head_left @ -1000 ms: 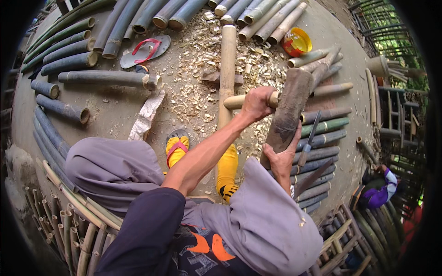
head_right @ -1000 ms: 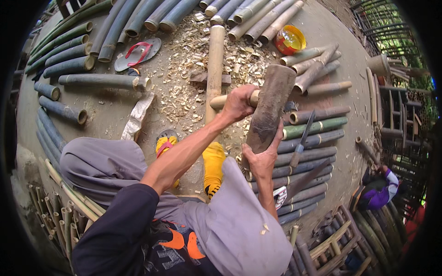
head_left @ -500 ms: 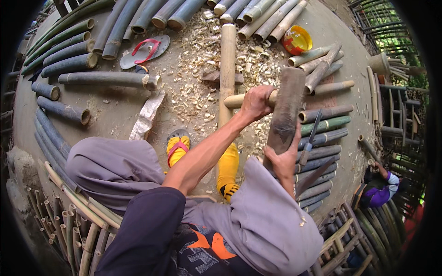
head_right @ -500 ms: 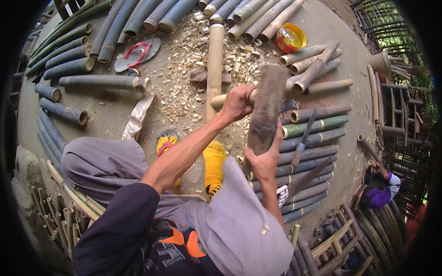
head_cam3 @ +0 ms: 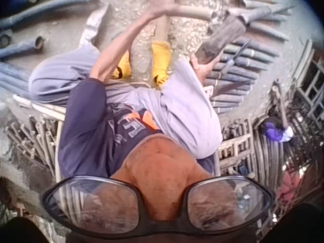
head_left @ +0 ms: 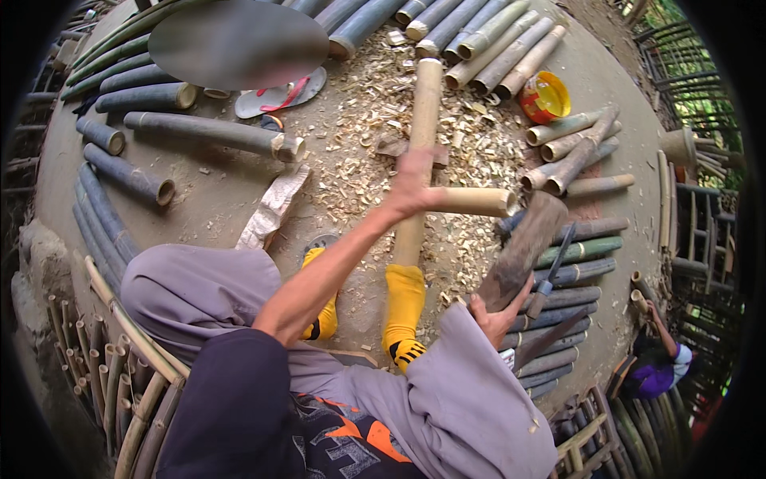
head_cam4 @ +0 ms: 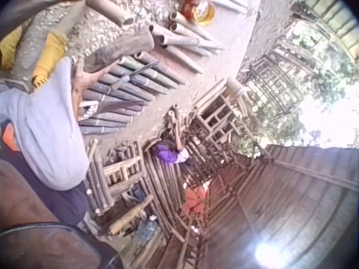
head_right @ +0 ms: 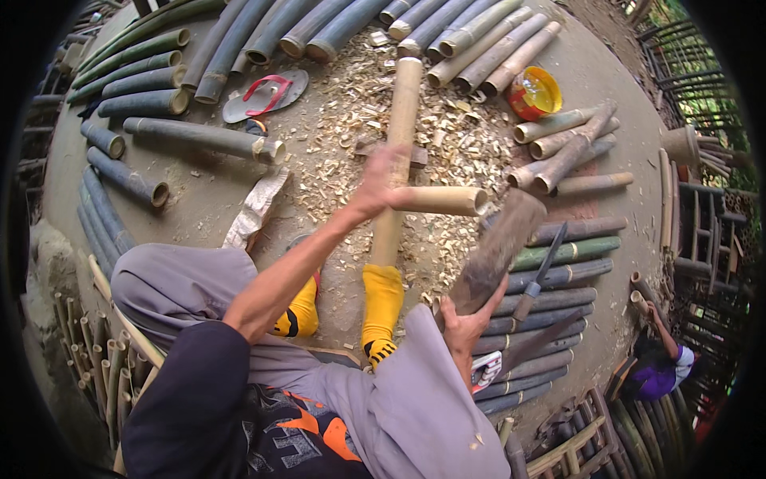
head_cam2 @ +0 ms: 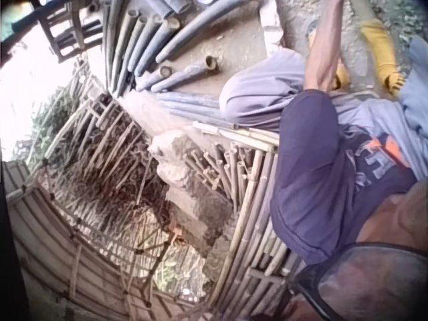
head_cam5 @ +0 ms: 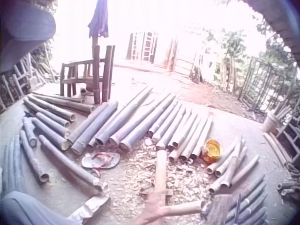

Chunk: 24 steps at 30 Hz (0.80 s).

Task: The person sits on the ground and uses a knife and a wooden mallet to cut, shape, and assemble bamboo pieces. They repeatedly strike bamboo segments with the mallet and carve them with the knife, creating a pile of shavings.

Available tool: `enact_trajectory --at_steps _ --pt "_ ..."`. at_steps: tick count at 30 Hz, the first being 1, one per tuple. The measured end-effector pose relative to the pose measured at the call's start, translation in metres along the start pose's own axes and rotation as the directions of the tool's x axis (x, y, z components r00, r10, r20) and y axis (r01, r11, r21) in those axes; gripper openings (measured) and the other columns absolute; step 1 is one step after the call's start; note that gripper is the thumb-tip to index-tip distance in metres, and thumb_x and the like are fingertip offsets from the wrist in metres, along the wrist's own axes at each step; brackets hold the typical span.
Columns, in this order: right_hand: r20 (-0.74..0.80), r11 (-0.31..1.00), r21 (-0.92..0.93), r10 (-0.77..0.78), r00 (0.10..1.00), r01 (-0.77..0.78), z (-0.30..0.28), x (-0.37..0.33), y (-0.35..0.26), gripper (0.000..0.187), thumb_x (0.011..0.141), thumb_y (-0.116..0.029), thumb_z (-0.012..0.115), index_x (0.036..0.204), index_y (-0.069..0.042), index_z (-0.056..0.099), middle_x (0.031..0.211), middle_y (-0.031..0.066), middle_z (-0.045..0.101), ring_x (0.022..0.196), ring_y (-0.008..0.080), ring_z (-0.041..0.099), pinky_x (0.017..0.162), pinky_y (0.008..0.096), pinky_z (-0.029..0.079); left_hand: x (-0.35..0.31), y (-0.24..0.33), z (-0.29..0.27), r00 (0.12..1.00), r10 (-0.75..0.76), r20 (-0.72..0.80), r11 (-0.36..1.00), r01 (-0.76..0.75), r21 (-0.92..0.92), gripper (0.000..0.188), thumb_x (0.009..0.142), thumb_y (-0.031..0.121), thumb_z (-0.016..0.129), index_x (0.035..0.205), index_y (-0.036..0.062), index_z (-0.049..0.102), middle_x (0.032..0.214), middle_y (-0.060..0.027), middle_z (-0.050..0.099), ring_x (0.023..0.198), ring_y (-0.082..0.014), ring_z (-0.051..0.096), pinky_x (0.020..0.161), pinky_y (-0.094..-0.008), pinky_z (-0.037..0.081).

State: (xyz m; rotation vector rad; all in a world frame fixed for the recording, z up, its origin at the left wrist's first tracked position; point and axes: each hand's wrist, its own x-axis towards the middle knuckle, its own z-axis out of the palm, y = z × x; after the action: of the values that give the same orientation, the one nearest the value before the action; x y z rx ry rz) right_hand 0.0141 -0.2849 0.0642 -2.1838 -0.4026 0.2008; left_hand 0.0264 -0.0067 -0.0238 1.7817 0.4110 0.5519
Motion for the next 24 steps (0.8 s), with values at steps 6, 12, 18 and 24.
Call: enact_trajectory --at_steps 6,12,18,24 --pt "0.223 0.932 -0.04 0.36 0.906 -0.361 0.034 -0.054 0.051 0.104 0.065 -0.018 0.076 0.149 -0.007 0.016 0.14 0.0237 0.036 0.128 0.0349 0.04 0.108 0.0397 0.029 0.01 -0.108 -0.198 0.016 -0.358 -0.933 0.739 0.617 -0.273 0.071 0.063 0.009 0.081 0.122 -0.001 0.042 0.116 -0.0193 0.05 0.109 -0.0331 0.049 0.095 -0.0443 0.041" --pt "0.285 0.892 -0.38 0.364 0.886 -0.245 0.045 -0.084 0.106 0.085 0.072 -0.015 0.072 0.145 -0.01 0.029 0.105 0.0165 0.057 0.099 0.0321 0.054 0.088 0.0406 0.043 -0.014 -0.191 -0.277 0.171 -0.874 -0.455 0.474 0.091 -0.876 0.059 0.064 0.009 0.077 0.114 -0.0047 0.049 0.103 -0.0136 0.062 0.086 -0.0314 0.065 0.079 -0.0473 0.056" --pt "0.046 0.943 -0.028 0.332 0.942 -0.331 0.003 -0.025 0.05 0.045 0.08 -0.001 0.063 0.124 0.0 0.055 0.086 0.008 0.064 0.075 0.0139 0.061 0.069 0.0279 0.05 0.004 -0.047 -0.185 0.664 -0.617 -0.422 0.498 -0.085 -0.863 0.037 0.08 0.029 0.062 0.106 0.0061 0.05 0.091 -0.0113 0.064 0.081 -0.0256 0.066 0.076 -0.0407 0.056" --pt "0.12 0.981 0.086 -0.183 0.976 0.173 -0.02 0.057 -0.086 0.057 0.08 -0.007 0.067 0.134 -0.005 0.048 0.097 0.0108 0.062 0.086 0.0168 0.061 0.08 0.0317 0.051 -0.063 0.08 -0.025 0.752 -0.364 -0.55 0.792 -0.062 -0.608 0.054 0.075 0.018 0.071 0.119 0.0021 0.043 0.099 -0.0112 0.058 0.081 -0.0214 0.063 0.076 -0.0351 0.055"
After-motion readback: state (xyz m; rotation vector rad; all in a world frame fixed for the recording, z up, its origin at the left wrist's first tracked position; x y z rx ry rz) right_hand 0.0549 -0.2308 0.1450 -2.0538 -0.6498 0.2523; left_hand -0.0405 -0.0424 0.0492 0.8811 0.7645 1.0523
